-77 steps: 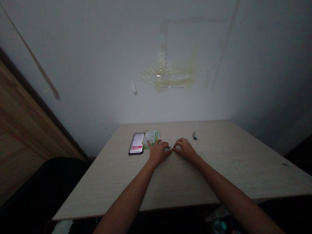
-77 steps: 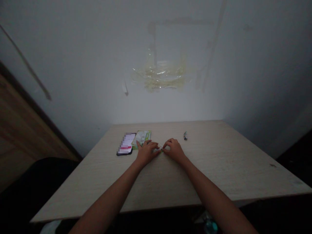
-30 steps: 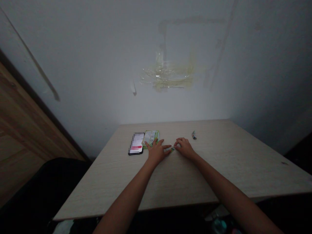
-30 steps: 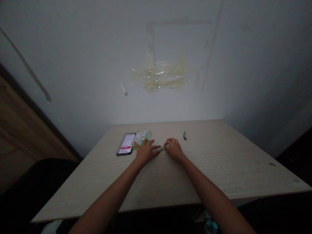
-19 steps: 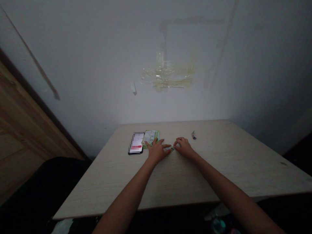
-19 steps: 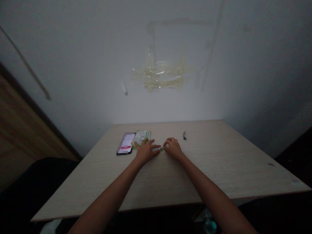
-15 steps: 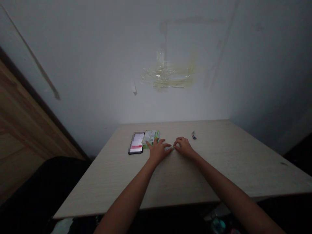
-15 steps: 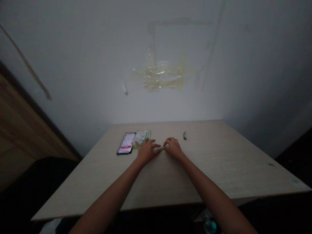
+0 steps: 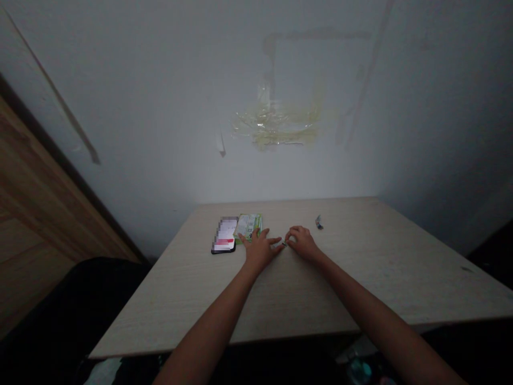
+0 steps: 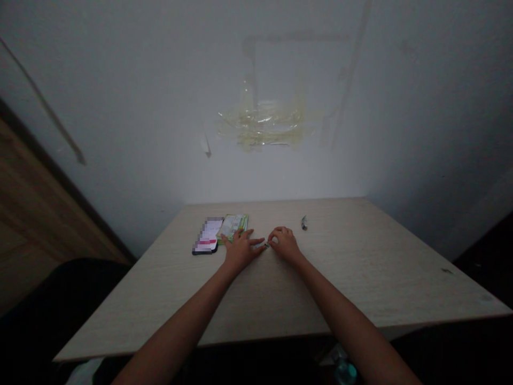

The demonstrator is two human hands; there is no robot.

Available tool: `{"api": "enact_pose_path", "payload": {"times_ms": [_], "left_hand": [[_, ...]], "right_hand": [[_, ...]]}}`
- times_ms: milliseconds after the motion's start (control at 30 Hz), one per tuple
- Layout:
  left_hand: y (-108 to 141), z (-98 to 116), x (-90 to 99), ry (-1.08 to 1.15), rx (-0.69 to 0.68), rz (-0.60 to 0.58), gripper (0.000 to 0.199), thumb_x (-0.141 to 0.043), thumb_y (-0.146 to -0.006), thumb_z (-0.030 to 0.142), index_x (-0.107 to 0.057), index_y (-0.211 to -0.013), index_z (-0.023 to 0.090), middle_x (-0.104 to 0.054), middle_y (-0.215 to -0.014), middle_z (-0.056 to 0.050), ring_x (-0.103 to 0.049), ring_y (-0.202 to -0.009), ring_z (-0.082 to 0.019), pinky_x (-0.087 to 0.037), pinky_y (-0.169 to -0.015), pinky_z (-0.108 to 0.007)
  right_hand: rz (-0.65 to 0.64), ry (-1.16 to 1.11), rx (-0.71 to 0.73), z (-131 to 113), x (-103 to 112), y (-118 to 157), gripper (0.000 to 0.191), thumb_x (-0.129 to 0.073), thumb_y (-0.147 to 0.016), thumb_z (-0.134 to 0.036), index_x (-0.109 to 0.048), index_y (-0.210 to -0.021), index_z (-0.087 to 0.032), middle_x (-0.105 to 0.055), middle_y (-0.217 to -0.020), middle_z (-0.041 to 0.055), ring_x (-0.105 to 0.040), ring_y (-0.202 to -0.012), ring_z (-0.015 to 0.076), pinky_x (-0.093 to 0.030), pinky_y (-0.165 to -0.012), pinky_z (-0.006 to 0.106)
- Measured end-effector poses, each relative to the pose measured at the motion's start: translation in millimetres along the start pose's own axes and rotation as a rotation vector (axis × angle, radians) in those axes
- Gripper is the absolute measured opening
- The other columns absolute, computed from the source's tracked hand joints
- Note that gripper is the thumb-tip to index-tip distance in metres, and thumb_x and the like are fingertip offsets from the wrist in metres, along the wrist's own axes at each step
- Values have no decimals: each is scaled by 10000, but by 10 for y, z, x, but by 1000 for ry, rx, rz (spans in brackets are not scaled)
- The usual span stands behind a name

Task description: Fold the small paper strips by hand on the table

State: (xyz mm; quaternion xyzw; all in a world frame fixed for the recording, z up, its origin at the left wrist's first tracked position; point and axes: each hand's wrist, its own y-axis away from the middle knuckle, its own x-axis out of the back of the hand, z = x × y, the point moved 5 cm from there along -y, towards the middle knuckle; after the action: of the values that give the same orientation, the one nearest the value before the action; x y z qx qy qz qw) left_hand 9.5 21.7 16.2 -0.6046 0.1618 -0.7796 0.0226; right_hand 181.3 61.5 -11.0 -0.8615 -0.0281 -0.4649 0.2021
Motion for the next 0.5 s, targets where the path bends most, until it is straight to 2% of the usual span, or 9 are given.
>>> {"api": "enact_pose_path", "payload": {"times_ms": [300, 500], "left_hand": [[28, -13, 15, -34, -22, 5, 368, -470, -902, 663, -649, -1203, 550, -477, -1523, 8, -312, -1437, -401, 0, -1084, -805], [27, 4, 36, -63, -22, 25, 384, -473, -886, 684, -649, -1201, 553, -420, -1563, -8, -298, -1448, -391, 29, -1077, -803]], "right_hand": [[124, -32, 98, -80, 51, 85, 85, -685, -840, -244, -744, -899, -230, -650, -1031, 68, -554, -1049, 222, -416, -963, 373], [127, -15, 154, -170, 98, 120, 63, -706, -835, -252, -738, -873, -213, -662, -990, 67, -574, -1002, 213, -436, -928, 357]]}}
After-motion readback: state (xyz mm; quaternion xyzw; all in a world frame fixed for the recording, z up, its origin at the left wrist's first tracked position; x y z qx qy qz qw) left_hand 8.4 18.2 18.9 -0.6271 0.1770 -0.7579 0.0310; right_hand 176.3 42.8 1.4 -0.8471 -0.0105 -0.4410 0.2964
